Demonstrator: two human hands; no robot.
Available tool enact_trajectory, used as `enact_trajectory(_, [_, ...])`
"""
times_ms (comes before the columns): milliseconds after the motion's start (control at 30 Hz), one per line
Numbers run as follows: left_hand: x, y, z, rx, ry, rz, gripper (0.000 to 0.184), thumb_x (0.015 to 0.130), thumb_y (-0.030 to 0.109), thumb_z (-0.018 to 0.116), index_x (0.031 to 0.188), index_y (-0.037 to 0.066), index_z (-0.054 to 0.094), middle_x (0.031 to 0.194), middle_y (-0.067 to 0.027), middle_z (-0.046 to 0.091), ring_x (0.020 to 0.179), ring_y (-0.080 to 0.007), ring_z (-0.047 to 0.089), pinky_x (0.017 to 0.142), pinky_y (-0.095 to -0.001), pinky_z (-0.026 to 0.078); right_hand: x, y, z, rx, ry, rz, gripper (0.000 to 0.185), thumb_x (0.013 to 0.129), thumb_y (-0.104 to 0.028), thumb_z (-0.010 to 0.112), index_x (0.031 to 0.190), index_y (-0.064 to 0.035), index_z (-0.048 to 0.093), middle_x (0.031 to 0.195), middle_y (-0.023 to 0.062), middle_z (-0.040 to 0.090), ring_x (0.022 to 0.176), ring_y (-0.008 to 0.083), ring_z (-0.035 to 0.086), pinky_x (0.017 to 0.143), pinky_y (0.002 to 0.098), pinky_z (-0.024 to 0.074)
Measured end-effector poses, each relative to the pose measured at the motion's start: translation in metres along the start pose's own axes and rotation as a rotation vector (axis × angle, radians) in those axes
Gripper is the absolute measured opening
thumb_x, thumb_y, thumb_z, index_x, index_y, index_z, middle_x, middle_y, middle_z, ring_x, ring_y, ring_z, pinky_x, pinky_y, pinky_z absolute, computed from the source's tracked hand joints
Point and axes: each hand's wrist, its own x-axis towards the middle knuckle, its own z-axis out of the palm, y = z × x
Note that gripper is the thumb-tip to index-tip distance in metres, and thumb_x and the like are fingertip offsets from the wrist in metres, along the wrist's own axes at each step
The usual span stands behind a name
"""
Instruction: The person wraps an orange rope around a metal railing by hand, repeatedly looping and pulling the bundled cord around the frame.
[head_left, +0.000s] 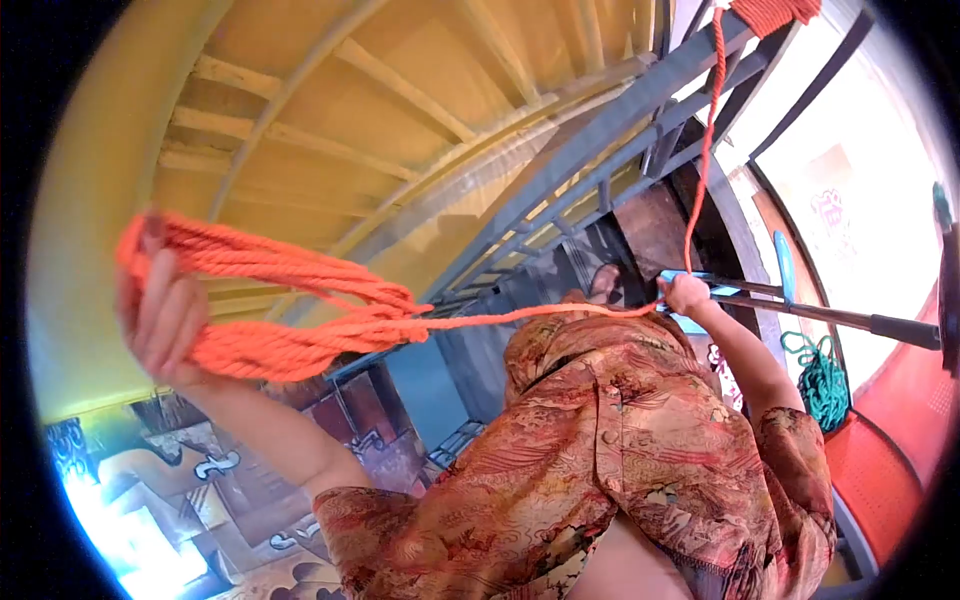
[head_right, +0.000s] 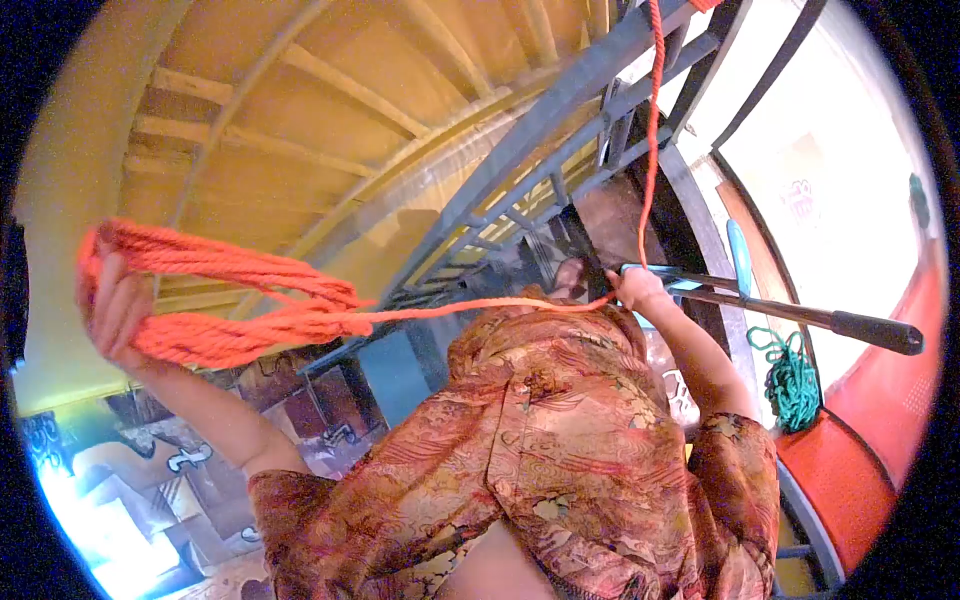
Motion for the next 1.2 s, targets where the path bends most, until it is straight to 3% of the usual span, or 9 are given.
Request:
enact_trajectory(33, [0.003, -0.014, -0.01, -0.012, 0.003, 0.006, 0.049, 0.097, 0.018, 0.04, 0.138, -0.003, 0.023, 0.054, -0.0038, 0.047, 0.034, -0.0125, 0.047, 0.03, -0.0239, 0.044, 0.011, 0.003, 0.012, 0.127, 0.056, -0.002, 0.069, 0.094, -0.053, 0.034, 0.073, 0.0056, 0.065, 0.075, 0.0265, 0.064, 0.084, 0.036, 0.066, 0.072, 0.0462, 0.0501])
enact_trajectory(133, [0.01, -0.058, -0.039, 0.052, -0.009, -0.084, 0.04, 0.096, 0.018, 0.046, 0.128, -0.003, 0.034, 0.053, -0.0005, 0.042, 0.035, -0.0105, 0.044, 0.029, -0.0213, 0.037, -0.008, -0.042, -0.055, 1.028, -0.439, 0.325, 0.053, 0.095, -0.045, 0.035, 0.088, 0.0008, 0.061, 0.057, 0.0076, 0.053, 0.059, 0.0191, 0.057, 0.06, 0.0398, 0.0521])
enact_trajectory(267, [0.021, -0.112, -0.071, 0.084, -0.008, -0.17, 0.038, 0.092, 0.022, 0.054, 0.117, -0.002, 0.038, 0.057, -0.0017, 0.045, 0.038, -0.0096, 0.042, 0.032, -0.0222, 0.034, -0.041, -0.101, -0.109, 1.743, -0.537, 0.136, 0.031, 0.095, -0.025, 0.038, 0.104, -0.001, 0.055, 0.066, 0.003, 0.053, 0.056, 0.0148, 0.052, 0.068, 0.0368, 0.054])
enact_trajectory(500, [0.06, -0.184, -0.071, 0.284, 0.191, -0.386, 0.039, 0.089, 0.028, 0.058, 0.114, -0.001, 0.052, 0.1, -0.0133, 0.063, 0.078, -0.0211, 0.064, 0.066, -0.0313, 0.055, -0.062, -0.161, -0.163, 1.663, -0.477, -0.41, 0.04, 0.094, -0.011, 0.037, 0.133, -0.0025, 0.039, 0.088, 0.0166, 0.064, 0.078, 0.0227, 0.065, 0.082, 0.0354, 0.0531])
enact_trajectory(600, [0.088, -0.212, -0.055, 0.335, 0.12, -0.482, 0.042, 0.088, 0.03, 0.06, 0.116, -0.002, 0.055, 0.109, -0.0146, 0.062, 0.096, -0.0253, 0.063, 0.082, -0.0364, 0.054, -0.066, -0.181, -0.187, 1.725, -0.565, -0.352, 0.044, 0.093, -0.009, 0.034, 0.137, -0.0078, 0.034, 0.095, 0.0199, 0.064, 0.089, 0.0294, 0.066, 0.085, 0.0367, 0.0512])
enact_trajectory(700, [0.1, -0.247, -0.052, 0.51, 0.129, -0.39, 0.044, 0.086, 0.028, 0.063, 0.119, 0.0, 0.054, 0.111, -0.0123, 0.062, 0.102, -0.0211, 0.061, 0.081, -0.0351, 0.053, -0.063, -0.196, -0.197, 1.772, -0.677, -0.423, 0.046, 0.097, -0.035, 0.038, 0.137, -0.0132, 0.034, 0.106, 0.0154, 0.062, 0.106, 0.0317, 0.06, 0.09, 0.04, 0.0476])
enact_trajectory(767, [0.106, -0.264, -0.057, 0.572, 0.142, -0.393, 0.037, 0.086, 0.025, 0.065, 0.113, 0.001, 0.056, 0.106, -0.0088, 0.062, 0.097, -0.0178, 0.061, 0.078, -0.0318, 0.053, -0.059, -0.2, -0.198, 1.739, -0.758, -0.365, 0.06, 0.091, -0.061, 0.037, 0.134, -0.0189, 0.038, 0.121, 0.0089, 0.053, 0.11, 0.0265, 0.055, 0.088, 0.0415, 0.0467])
enact_trajectory(1000, [0.116, -0.294, -0.032, 0.573, 0.214, -0.153, 0.022, 0.087, 0.014, 0.063, 0.104, 0.002, 0.058, 0.095, -0.0036, 0.063, 0.083, -0.0128, 0.061, 0.074, -0.0285, 0.051, -0.053, -0.21, -0.217, 1.801, -0.665, -0.427, 0.06, 0.092, -0.061, 0.035, 0.127, -0.0129, 0.042, 0.119, 0.0073, 0.048, 0.098, 0.0189, 0.052, 0.082, 0.0394, 0.0458])
enact_trajectory(1200, [0.118, -0.27, -0.024, 0.483, 0.269, 0.009, 0.017, 0.091, 0.013, 0.056, 0.1, -0.001, 0.057, 0.085, -0.011, 0.067, 0.081, -0.0184, 0.065, 0.075, -0.0327, 0.053, -0.061, -0.19, -0.205, 1.492, -0.108, -0.615, 0.04, 0.093, -0.027, 0.056, 0.125, -0.004, 0.05, 0.109, 0.0086, 0.06, 0.087, 0.0133, 0.06, 0.077, 0.0275, 0.0502])
